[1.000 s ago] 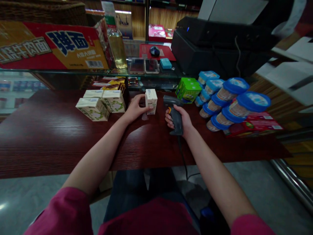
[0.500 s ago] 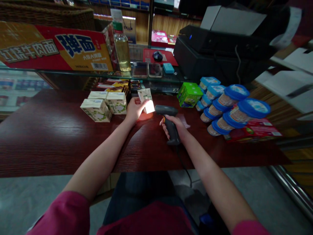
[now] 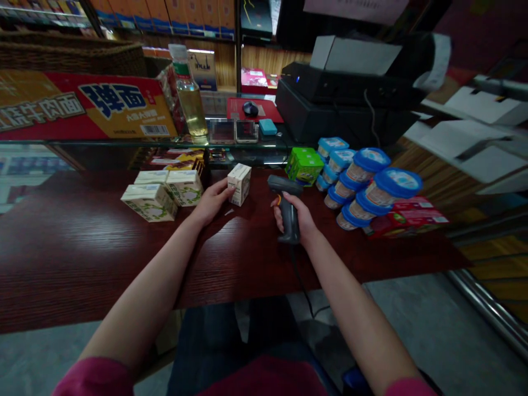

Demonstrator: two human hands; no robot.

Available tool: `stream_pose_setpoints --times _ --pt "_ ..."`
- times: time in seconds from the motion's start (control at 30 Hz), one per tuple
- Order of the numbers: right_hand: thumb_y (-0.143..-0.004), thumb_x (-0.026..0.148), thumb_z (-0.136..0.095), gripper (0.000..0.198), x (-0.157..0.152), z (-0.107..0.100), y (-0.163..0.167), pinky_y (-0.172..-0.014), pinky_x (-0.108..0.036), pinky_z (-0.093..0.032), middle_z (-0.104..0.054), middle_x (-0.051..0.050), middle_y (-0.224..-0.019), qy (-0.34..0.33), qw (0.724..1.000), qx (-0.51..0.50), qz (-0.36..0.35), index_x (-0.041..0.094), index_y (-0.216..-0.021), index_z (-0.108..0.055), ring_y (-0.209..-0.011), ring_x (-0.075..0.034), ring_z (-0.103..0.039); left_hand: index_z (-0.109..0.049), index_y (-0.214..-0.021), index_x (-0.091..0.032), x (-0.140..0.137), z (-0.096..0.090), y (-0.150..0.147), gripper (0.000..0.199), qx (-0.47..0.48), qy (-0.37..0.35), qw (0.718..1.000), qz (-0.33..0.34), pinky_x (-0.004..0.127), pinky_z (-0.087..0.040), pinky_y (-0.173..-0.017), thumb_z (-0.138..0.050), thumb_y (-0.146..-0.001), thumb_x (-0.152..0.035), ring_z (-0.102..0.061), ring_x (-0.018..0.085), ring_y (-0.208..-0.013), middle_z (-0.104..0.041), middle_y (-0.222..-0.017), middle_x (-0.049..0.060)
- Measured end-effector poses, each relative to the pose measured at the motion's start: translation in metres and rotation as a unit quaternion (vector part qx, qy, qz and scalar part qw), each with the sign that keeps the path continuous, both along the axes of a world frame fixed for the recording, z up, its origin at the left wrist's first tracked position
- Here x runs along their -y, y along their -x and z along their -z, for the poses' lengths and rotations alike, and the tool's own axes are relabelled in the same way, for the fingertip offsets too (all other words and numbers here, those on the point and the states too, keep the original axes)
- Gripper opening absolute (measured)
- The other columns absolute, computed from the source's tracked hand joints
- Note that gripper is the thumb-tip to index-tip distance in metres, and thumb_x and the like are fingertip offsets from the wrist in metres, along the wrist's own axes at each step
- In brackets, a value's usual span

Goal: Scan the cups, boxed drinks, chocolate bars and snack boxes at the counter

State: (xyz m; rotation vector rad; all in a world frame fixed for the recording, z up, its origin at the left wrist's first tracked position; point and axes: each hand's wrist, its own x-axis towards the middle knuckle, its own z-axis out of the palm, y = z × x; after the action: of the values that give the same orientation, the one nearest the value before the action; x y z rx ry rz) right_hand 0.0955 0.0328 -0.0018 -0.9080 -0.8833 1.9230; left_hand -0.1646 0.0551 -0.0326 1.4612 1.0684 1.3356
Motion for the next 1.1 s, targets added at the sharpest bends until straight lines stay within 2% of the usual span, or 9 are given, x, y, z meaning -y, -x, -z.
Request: stream_pose_setpoints --times 0.13,0.23,0.3,0.4,0.5,0.63,0.8,0.9,1.1 --pt "-0.087 0.053 -0.069 0.037 -0.003 0.001 -0.009 -0.032 -0.019 -0.043 -0.054 0.004 -0.058 0.007 1.000 0.001 0.030 0.016 -0.084 -0.068 -0.037 -0.009 -0.050 -0.053 -0.141 -0.021 0.001 0.006 -0.004 0.059 -0.019 -0.044 0.998 -0.043 0.046 -0.047 -0.116 -0.064 -0.092 -0.052 -0.056 0.029 -0.140 -0.060 -0.150 0.013" --pt "-0.088 0.050 -0.069 0.036 -0.005 0.003 -0.018 -0.033 -0.021 -0.045 -0.056 0.003 -0.058 0.013 0.998 0.012 0.055 0.015 -0.083 -0.069 -0.038 -0.009 -0.051 -0.047 -0.138 -0.021 0.003 0.011 -0.008 0.066 -0.094 -0.078 0.987 -0.108 0.047 -0.051 -0.112 -0.075 -0.084 -0.047 -0.060 0.028 -0.134 -0.059 -0.146 0.015" --pt "-0.089 0.049 -0.068 0.035 -0.004 0.004 -0.026 -0.033 -0.021 -0.045 -0.057 0.003 -0.058 0.014 0.997 0.022 0.074 0.015 -0.083 -0.069 -0.039 -0.010 -0.052 -0.051 -0.129 -0.020 0.005 0.012 -0.011 0.066 -0.159 -0.090 0.966 -0.185 0.049 -0.054 -0.107 -0.083 -0.075 -0.040 -0.064 0.028 -0.123 -0.061 -0.135 0.014" --pt "-0.089 0.049 -0.067 0.035 0.001 0.004 -0.042 -0.034 -0.021 -0.045 -0.058 0.002 -0.057 0.008 0.996 0.028 0.089 0.015 -0.081 -0.070 -0.039 -0.010 -0.052 -0.061 -0.112 -0.018 0.005 0.008 -0.017 0.044 -0.230 -0.103 0.930 -0.269 0.050 -0.057 -0.102 -0.081 -0.077 -0.034 -0.066 0.028 -0.110 -0.063 -0.115 0.011" --pt "-0.085 0.052 -0.069 0.037 0.015 0.003 -0.060 -0.033 -0.021 -0.044 -0.057 0.003 -0.057 -0.006 0.995 0.024 0.098 0.015 -0.081 -0.070 -0.038 -0.010 -0.051 -0.065 -0.118 -0.018 0.004 0.003 -0.032 0.035 -0.255 -0.125 0.930 -0.233 0.048 -0.058 -0.100 -0.072 -0.086 -0.031 -0.068 0.027 -0.108 -0.065 -0.113 0.012" --pt "-0.077 0.056 -0.075 0.040 0.041 0.004 -0.079 -0.033 -0.021 -0.044 -0.058 0.004 -0.060 -0.021 0.992 0.029 0.117 0.016 -0.083 -0.069 -0.039 -0.010 -0.052 -0.056 -0.135 -0.020 -0.001 0.004 -0.071 0.049 -0.221 -0.138 0.960 -0.102 0.047 -0.057 -0.105 -0.068 -0.089 -0.028 -0.069 0.026 -0.118 -0.066 -0.132 0.014" --pt "-0.073 0.057 -0.077 0.042 0.059 0.006 -0.085 -0.032 -0.022 -0.045 -0.059 0.004 -0.060 -0.026 0.991 0.032 0.130 0.016 -0.083 -0.070 -0.038 -0.010 -0.052 -0.056 -0.131 -0.019 -0.022 0.006 -0.130 0.045 -0.150 -0.125 0.981 -0.016 0.046 -0.056 -0.110 -0.069 -0.089 -0.026 -0.070 0.024 -0.122 -0.070 -0.133 0.012" --pt "-0.072 0.056 -0.077 0.041 0.058 0.006 -0.084 -0.032 -0.021 -0.045 -0.059 0.004 -0.058 -0.029 0.991 0.024 0.128 0.016 -0.081 -0.070 -0.037 -0.010 -0.052 -0.061 -0.129 -0.020 -0.036 0.003 -0.154 0.042 -0.151 -0.134 0.979 -0.001 0.047 -0.053 -0.112 -0.069 -0.088 -0.024 -0.070 0.024 -0.122 -0.072 -0.132 0.011" --pt "-0.072 0.055 -0.078 0.041 0.054 0.009 -0.083 -0.031 -0.022 -0.045 -0.059 0.004 -0.058 -0.021 0.993 0.010 0.116 0.016 -0.081 -0.070 -0.037 -0.011 -0.053 -0.070 -0.123 -0.019 -0.052 -0.001 -0.179 0.040 -0.167 -0.138 0.975 -0.048 0.046 -0.054 -0.107 -0.077 -0.084 -0.025 -0.070 0.027 -0.115 -0.075 -0.124 0.011"
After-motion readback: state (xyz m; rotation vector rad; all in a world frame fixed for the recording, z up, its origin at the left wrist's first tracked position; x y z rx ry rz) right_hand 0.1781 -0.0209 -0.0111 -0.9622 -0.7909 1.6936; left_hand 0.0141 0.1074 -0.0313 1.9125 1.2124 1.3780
